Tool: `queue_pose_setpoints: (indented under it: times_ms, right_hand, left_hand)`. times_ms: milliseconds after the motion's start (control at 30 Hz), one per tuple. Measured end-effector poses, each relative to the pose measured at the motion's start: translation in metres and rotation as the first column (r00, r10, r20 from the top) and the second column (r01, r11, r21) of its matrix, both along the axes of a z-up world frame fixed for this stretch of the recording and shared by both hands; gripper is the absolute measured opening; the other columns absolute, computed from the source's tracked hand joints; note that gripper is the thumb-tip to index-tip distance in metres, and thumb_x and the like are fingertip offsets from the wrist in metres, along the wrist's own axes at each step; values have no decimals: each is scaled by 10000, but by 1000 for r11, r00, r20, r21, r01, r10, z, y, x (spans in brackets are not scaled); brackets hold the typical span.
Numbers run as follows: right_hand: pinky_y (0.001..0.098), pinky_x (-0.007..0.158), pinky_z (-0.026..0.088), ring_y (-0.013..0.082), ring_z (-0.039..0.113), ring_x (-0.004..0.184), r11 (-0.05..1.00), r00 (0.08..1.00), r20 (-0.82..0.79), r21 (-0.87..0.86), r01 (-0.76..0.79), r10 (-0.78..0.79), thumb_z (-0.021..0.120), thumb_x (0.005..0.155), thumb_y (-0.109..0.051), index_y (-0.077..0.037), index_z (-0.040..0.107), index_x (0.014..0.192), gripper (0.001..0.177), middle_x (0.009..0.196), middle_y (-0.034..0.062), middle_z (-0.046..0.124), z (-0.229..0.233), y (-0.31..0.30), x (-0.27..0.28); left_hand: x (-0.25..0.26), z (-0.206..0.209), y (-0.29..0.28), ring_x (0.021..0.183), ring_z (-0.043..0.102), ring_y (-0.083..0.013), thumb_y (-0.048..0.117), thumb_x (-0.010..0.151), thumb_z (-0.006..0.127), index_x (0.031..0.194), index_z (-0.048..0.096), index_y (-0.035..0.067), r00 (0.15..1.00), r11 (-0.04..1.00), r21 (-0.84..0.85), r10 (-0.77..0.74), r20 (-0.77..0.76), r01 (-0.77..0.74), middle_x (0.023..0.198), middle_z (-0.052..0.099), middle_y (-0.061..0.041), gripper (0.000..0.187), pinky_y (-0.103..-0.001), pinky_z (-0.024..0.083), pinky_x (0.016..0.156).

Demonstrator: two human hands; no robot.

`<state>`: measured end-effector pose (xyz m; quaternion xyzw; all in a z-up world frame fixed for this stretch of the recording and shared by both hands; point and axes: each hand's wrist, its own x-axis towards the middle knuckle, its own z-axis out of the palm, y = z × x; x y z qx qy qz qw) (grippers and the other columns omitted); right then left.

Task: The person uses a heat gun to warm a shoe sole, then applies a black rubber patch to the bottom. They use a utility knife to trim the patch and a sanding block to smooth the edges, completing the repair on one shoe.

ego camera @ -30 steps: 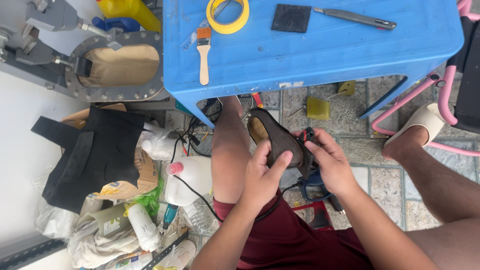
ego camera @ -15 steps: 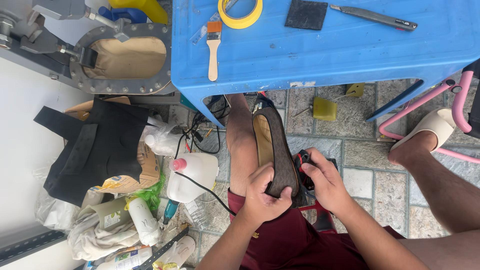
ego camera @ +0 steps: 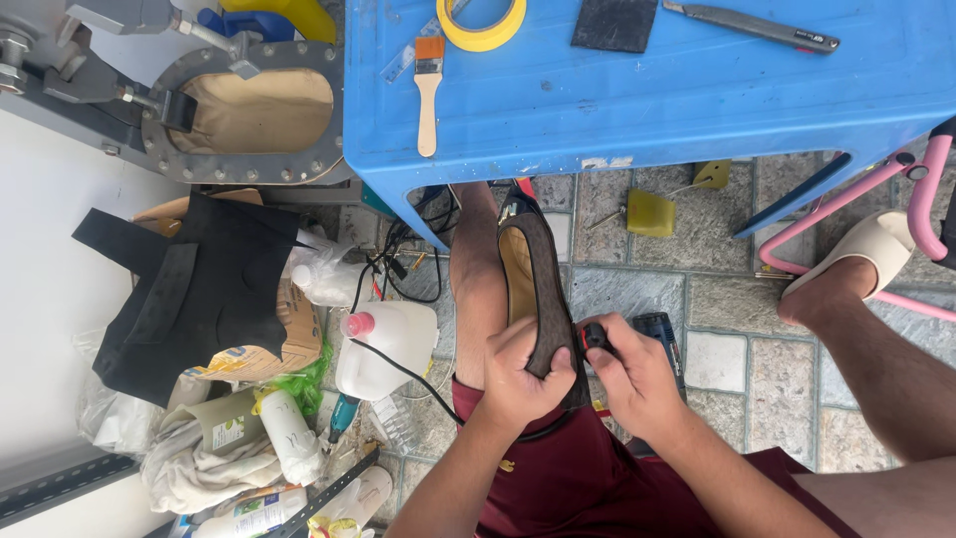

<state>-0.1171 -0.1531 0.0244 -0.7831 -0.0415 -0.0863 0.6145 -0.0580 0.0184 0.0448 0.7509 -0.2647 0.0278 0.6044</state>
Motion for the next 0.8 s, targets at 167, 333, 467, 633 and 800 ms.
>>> queue_pose_setpoints:
  times_ms: [167, 333, 467, 633, 800]
  right_hand:
    - [262, 673, 510, 115, 610, 726, 991, 988, -151, 135, 1, 20, 494, 967, -62, -11, 626, 1105, 197, 833, 61, 644, -7, 0, 0]
    - [259, 645, 460, 83, 522, 734, 918, 938, -342, 387, 84, 58, 475, 1001, -86, -7, 606, 1067, 167, 810, 40, 578, -22, 2, 13]
    - [256, 624, 456, 84, 515, 691, 966, 954, -299, 241, 98, -23, 484, 993, -77, -18, 593, 1041, 134, 751, 33, 577, -20, 7, 10]
    - [272, 572, 462, 105, 519, 612, 992, 988, -114, 63, 108, -101, 524, 985, -66, -20, 579, 1051, 97, 717, 45, 580, -8, 8, 11]
    - [288, 541, 470, 132, 554, 567, 991, 991, -57, -68, 113, -117, 558, 958, -70, -31, 593, 1049, 105, 693, 63, 604, 5, 1, 8]
  left_hand:
    - [-1, -4, 6, 586, 612, -224, 39, 838, 675, 878, 656, 4, 999, 1000, -8, -24, -46, 24, 726, 596, -91, 56, -325, 485, 553]
    - [5, -6, 11, 578, 608, -218, 47, 823, 675, 886, 659, 7, 993, 993, -24, -117, 8, 117, 728, 604, -87, 76, -318, 476, 545]
    - [4, -2, 8, 591, 599, -230, 41, 820, 667, 885, 658, 4, 995, 996, -2, -93, -22, 93, 730, 597, -92, 76, -332, 474, 555]
    - [6, 5, -2, 630, 596, -246, 30, 840, 651, 876, 627, -8, 995, 999, -41, -31, -91, 28, 750, 592, -111, 57, -350, 481, 590]
    - [12, 8, -10, 632, 590, -246, 21, 838, 643, 844, 601, -6, 997, 1000, -27, 7, -82, -9, 740, 581, -117, 50, -354, 473, 588]
